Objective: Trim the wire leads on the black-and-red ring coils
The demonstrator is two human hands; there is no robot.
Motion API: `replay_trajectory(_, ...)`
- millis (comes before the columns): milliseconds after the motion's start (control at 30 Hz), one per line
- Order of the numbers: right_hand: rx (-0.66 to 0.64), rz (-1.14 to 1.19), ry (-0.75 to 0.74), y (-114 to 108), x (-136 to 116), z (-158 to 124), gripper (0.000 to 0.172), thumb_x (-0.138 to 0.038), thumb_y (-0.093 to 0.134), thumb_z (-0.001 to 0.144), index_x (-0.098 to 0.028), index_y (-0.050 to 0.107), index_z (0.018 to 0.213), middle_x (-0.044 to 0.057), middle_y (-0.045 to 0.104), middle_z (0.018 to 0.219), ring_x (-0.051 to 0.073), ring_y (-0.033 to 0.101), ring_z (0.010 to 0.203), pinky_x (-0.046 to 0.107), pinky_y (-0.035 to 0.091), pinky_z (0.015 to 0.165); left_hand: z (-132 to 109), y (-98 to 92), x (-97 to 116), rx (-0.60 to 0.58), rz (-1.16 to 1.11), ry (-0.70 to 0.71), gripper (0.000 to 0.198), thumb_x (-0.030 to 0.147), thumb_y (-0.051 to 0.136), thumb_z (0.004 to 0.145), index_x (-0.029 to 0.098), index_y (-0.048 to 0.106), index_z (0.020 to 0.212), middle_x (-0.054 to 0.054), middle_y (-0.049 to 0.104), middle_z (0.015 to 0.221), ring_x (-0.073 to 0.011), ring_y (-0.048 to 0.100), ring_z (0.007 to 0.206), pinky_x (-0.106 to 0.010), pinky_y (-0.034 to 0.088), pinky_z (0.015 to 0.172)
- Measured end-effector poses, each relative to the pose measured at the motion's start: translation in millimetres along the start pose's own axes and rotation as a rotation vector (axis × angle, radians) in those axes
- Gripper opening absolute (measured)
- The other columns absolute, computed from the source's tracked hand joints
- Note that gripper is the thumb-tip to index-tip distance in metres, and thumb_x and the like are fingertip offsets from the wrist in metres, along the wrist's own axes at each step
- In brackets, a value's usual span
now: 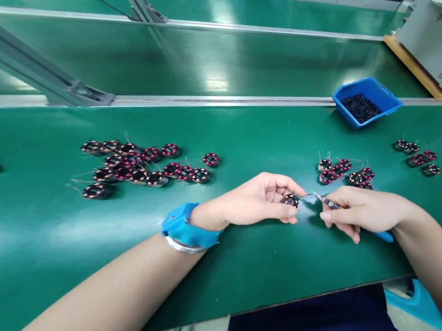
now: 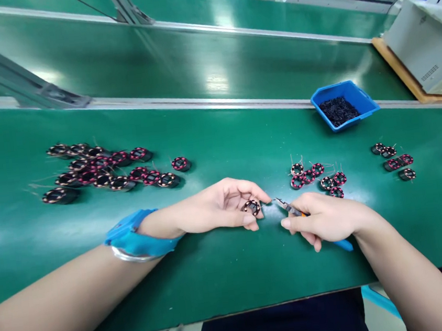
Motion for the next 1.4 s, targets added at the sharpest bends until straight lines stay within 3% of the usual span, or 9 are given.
replay_trajectory(467, -0.063, 0.044, 0.034, 0.6, 3.5, 6.3, 0.029, -0.038, 0.046, 0.092, -0.016, 0.055, 0.077, -0.002, 0.058, 0.047, 0.010, 0.056, 0.041, 0.020, 0.044, 0.048, 0.7, 1.6, -5.0, -0.001, 0.033, 0.067, 0.035, 0.017, 0.074, 0.072, 0.011, 0.063, 0.104, -0.001, 0.065, 0.071, -0.0114, 0.066, 0.066, -0.026, 0.055, 0.068)
replay_trajectory(1400, -0.028, 0.054, 0.029, 1.9, 3.6, 6.2, 0.031, -0.039, 0.047, 0.091, -0.015, 0.055, 0.075, -0.002, 0.057, 0.047, 0.010, 0.056, 0.042, 0.019, 0.045, 0.048, -2.2, 3.4, 2.1, 0.003, 0.029, 0.051, 0.036, 0.014, 0.074, 0.070, 0.011, 0.065, 0.105, -0.001, 0.067, 0.068, -0.0103, 0.065, 0.064, -0.022, 0.053, 0.064)
Point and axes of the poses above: each hand's wrist, its own z-axis towards the middle knuckle, its own y-axis out of the palm, x = y × z, the point moved 2 cm from there along z, towards the middle knuckle
